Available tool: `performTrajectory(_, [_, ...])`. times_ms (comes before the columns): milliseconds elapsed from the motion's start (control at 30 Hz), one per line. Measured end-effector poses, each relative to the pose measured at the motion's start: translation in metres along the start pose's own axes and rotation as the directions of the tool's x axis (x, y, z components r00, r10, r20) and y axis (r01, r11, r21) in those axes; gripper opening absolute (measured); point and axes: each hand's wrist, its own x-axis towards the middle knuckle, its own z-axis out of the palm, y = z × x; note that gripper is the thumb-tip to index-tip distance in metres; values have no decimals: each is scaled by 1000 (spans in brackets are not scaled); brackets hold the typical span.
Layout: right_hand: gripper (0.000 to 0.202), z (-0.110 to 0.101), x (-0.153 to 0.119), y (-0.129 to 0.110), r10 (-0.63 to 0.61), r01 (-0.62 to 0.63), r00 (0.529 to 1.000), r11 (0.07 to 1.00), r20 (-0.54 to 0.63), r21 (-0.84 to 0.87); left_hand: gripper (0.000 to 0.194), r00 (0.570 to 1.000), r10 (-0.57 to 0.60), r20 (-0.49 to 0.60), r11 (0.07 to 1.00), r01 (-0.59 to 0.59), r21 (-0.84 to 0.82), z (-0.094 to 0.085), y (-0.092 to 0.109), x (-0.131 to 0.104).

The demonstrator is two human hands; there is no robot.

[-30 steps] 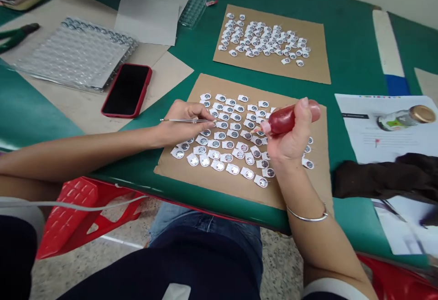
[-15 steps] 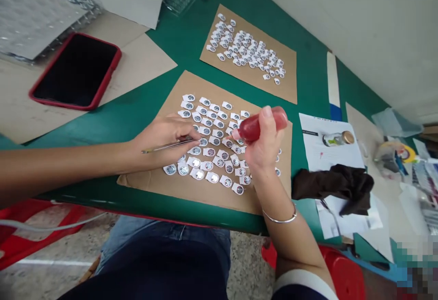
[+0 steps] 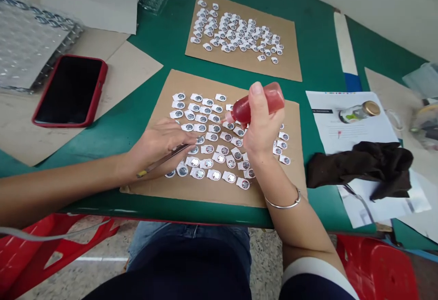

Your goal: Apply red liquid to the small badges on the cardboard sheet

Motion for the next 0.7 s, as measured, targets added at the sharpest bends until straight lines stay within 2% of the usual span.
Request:
performTrajectory(100, [36,-2,4,-4,4,-4,1000,999,0,-37,9,997,2,80,1000,-4,25,2,5,12])
performTrajectory(233, [31,-3,4,-7,-15,16,999,999,33,-28,9,982,28,187,997,-40,62,6,11,20])
performTrajectory(367, [30,-3,5,-6,-18,22,994,999,107,-35,10,987,29,158,995,-44,93,12,14,15])
performTrajectory(533, [28,-3,4,1,-32,32,999,999,37,8,10,993,18,115,999,-24,47,18,14,8])
performTrajectory(700, [28,-5,3,5,-29,28,999,999,44,24,9,993,-7,121,1000,6,10,17,12,8])
